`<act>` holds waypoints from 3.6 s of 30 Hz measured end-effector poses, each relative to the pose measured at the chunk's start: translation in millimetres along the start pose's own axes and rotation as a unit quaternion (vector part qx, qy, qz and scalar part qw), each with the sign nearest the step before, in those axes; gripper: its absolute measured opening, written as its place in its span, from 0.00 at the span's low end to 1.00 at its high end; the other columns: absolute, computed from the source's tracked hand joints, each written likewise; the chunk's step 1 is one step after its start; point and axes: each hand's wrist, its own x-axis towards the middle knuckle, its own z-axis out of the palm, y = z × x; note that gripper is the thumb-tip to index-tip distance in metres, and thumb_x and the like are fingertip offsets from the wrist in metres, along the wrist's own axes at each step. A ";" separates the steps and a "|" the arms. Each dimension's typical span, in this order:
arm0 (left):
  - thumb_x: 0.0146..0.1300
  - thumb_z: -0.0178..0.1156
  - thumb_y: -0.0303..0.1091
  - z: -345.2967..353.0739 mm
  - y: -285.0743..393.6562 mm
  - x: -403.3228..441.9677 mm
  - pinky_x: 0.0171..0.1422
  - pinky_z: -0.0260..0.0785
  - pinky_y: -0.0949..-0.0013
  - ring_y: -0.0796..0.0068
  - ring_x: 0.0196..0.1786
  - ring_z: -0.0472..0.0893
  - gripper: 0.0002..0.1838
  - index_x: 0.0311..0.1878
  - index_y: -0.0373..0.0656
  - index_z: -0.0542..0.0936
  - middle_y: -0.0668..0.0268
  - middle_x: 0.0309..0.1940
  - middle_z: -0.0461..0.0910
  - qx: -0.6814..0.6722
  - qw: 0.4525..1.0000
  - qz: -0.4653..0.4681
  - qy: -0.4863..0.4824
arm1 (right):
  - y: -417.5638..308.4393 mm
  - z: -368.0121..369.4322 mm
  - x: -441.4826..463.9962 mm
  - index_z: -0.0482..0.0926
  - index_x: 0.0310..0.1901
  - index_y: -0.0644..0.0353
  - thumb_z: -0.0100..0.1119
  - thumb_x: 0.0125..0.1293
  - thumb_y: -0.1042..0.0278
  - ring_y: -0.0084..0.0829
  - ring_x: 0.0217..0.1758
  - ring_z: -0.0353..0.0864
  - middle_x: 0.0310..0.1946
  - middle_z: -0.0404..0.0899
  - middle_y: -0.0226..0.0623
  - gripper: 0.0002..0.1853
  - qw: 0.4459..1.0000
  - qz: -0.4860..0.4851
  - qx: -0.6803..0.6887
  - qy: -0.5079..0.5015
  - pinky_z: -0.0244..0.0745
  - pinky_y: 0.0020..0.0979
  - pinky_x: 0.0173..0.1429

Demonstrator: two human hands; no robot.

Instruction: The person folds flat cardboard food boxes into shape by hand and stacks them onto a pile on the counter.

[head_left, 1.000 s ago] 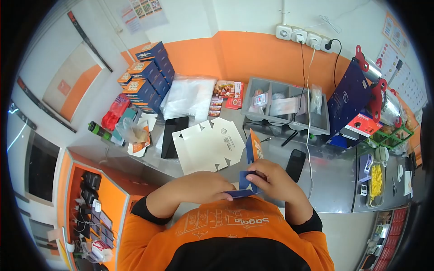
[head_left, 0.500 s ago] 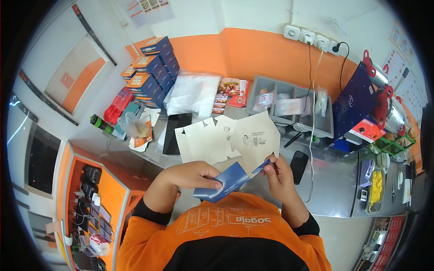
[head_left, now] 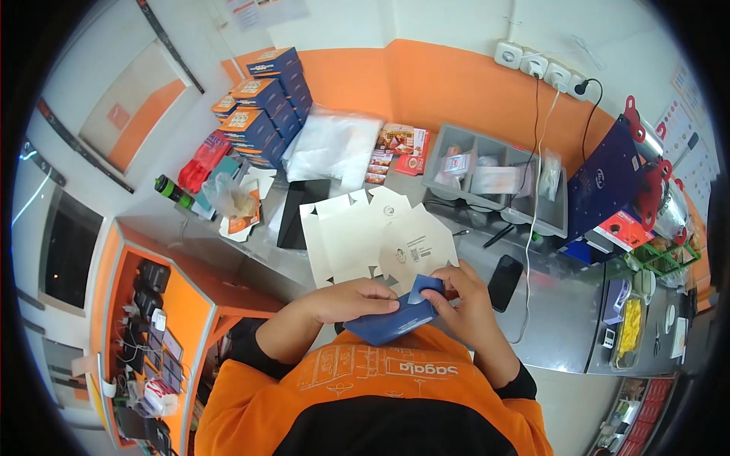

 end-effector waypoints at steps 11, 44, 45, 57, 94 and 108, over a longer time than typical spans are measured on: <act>0.79 0.53 0.45 8.5 3.5 -3.2 0.50 0.71 0.70 0.79 0.40 0.78 0.18 0.48 0.38 0.80 0.65 0.34 0.80 0.241 0.968 0.067 0.024 | 11.0 8.0 -7.3 0.86 0.51 0.55 0.72 0.61 0.74 0.34 0.34 0.79 0.35 0.77 0.36 0.16 0.991 -0.059 -0.032 -0.115 0.76 0.31 0.39; 0.78 0.52 0.26 27.9 -27.9 56.9 0.64 0.71 0.73 0.83 0.59 0.77 0.17 0.66 0.42 0.69 0.68 0.58 0.77 -0.078 0.867 0.412 0.270 | 16.9 19.1 10.6 0.86 0.54 0.55 0.73 0.48 0.80 0.54 0.64 0.80 0.64 0.78 0.49 0.27 0.928 -0.301 -0.195 0.097 0.82 0.42 0.61; 0.78 0.52 0.25 29.8 -25.7 54.4 0.64 0.70 0.73 0.83 0.58 0.77 0.17 0.66 0.42 0.69 0.68 0.57 0.78 -0.073 0.868 0.412 0.268 | 15.9 17.0 11.2 0.87 0.55 0.54 0.74 0.47 0.80 0.53 0.65 0.79 0.64 0.77 0.48 0.28 0.928 -0.304 -0.191 0.095 0.82 0.42 0.61; 0.74 0.52 0.19 40.3 -30.7 56.6 0.59 0.73 0.72 0.78 0.55 0.81 0.18 0.65 0.40 0.68 0.65 0.52 0.80 -0.005 0.861 0.416 0.292 | 29.5 8.5 3.6 0.90 0.52 0.51 0.75 0.43 0.81 0.51 0.63 0.77 0.63 0.74 0.44 0.29 0.945 -0.302 -0.099 0.073 0.77 0.45 0.62; 0.67 0.67 0.48 -85.6 -152.4 89.3 0.73 0.65 0.60 0.51 0.69 0.74 0.36 0.72 0.38 0.71 0.44 0.67 0.74 0.284 0.888 0.206 0.298 | 240.7 -17.5 -24.2 0.64 0.75 0.54 0.71 0.65 0.58 0.37 0.57 0.79 0.63 0.76 0.45 0.39 0.945 0.037 -0.244 0.216 0.77 0.36 0.58; 0.78 0.51 0.51 -83.6 -46.3 42.8 0.72 0.68 0.61 0.67 0.67 0.76 0.33 0.76 0.38 0.64 0.61 0.70 0.73 -0.309 0.919 0.245 0.023 | 107.2 -29.4 52.5 0.84 0.44 0.67 0.70 0.69 0.64 0.19 0.30 0.82 0.32 0.84 0.31 0.13 0.949 0.157 0.184 0.200 0.79 0.23 0.30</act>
